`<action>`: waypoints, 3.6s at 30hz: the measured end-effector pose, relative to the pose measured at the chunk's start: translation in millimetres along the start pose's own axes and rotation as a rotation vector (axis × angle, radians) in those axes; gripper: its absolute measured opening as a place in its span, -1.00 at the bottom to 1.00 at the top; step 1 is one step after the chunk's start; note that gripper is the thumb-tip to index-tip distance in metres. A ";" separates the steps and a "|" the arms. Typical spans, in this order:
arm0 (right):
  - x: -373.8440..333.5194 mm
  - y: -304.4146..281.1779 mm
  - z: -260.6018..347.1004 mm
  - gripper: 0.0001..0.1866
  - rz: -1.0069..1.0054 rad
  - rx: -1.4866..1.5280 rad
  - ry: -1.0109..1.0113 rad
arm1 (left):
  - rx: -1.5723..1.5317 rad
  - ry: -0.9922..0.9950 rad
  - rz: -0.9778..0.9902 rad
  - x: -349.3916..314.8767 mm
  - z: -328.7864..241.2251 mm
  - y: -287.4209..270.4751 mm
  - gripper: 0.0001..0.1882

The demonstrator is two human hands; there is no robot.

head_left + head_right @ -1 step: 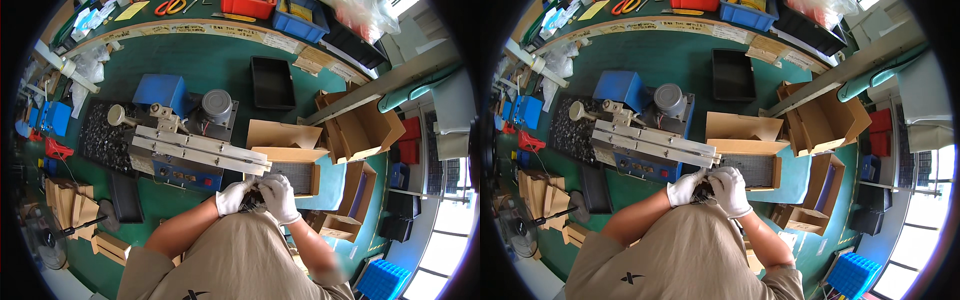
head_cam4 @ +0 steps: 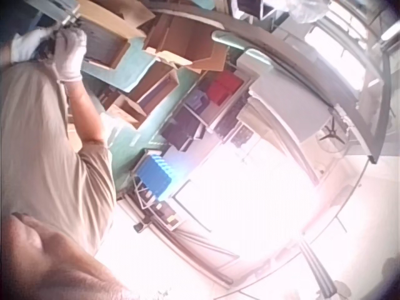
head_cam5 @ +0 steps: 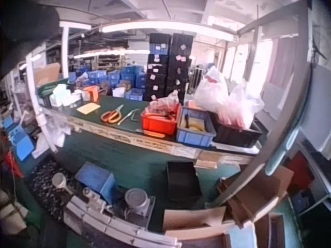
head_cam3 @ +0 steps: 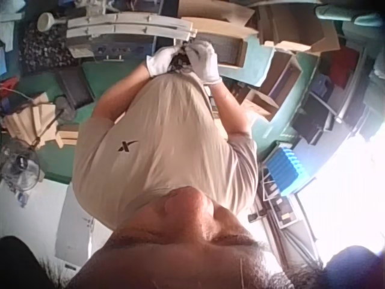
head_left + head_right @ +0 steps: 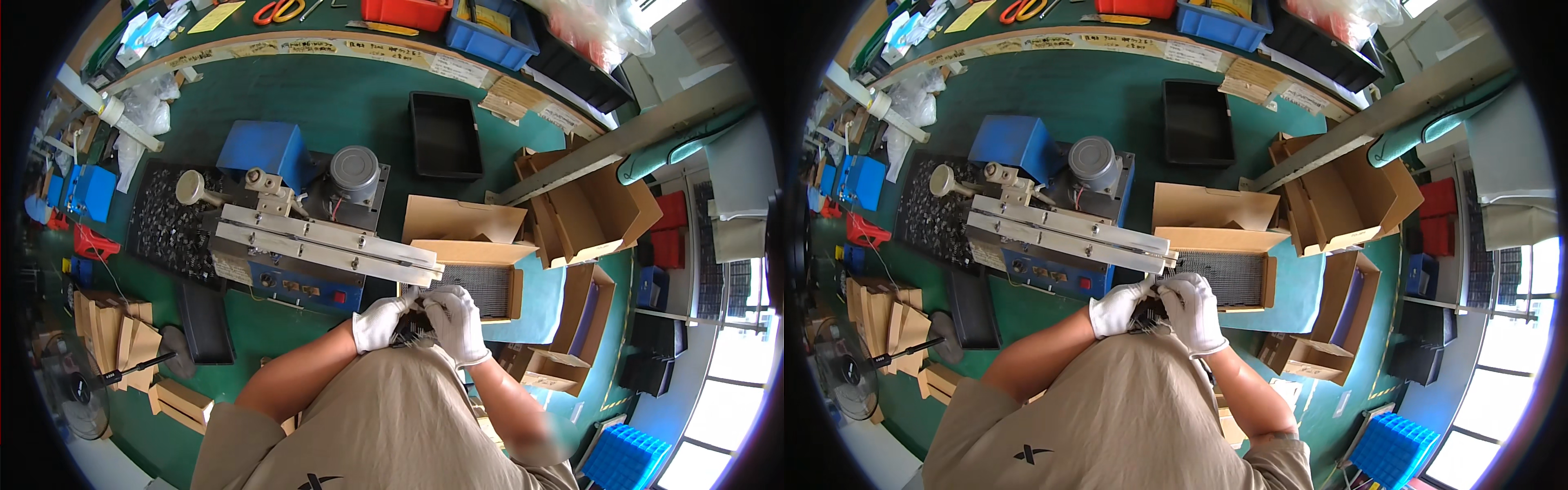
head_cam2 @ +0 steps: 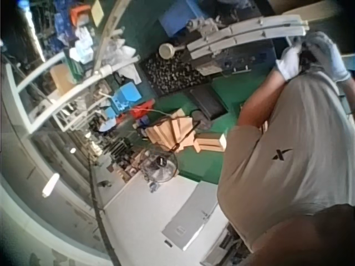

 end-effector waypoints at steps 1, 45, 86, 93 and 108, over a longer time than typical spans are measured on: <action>-1.6 0.9 -1.8 -0.80 0.001 -0.002 -0.001 | 0.001 -0.017 0.000 0.2 1.6 -3.1 -0.46; -7.2 3.6 -11.7 -0.72 0.248 0.345 0.206 | 0.007 -0.034 -0.071 1.2 1.7 2.5 -0.49; 29.4 -47.2 36.9 -0.63 -0.252 -0.057 -0.194 | -0.031 -0.024 -0.025 -12.7 -6.9 17.6 -0.32; 2.8 3.6 24.6 -0.73 0.308 -0.272 -0.169 | -0.008 -0.048 0.024 -11.8 -5.9 18.0 -0.37; 1.0 4.1 9.9 -0.74 0.430 -0.130 0.014 | -0.049 -0.115 0.076 -8.8 0.0 16.4 -0.55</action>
Point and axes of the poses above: each hand's wrist, its own x-axis towards the middle knuckle, its own y-axis out of the palm, z = x × y, the point moved 8 cm from there along x, towards the middle knuckle, and after that the axes turned 2 degrees about -z, right-handed, at the moved point
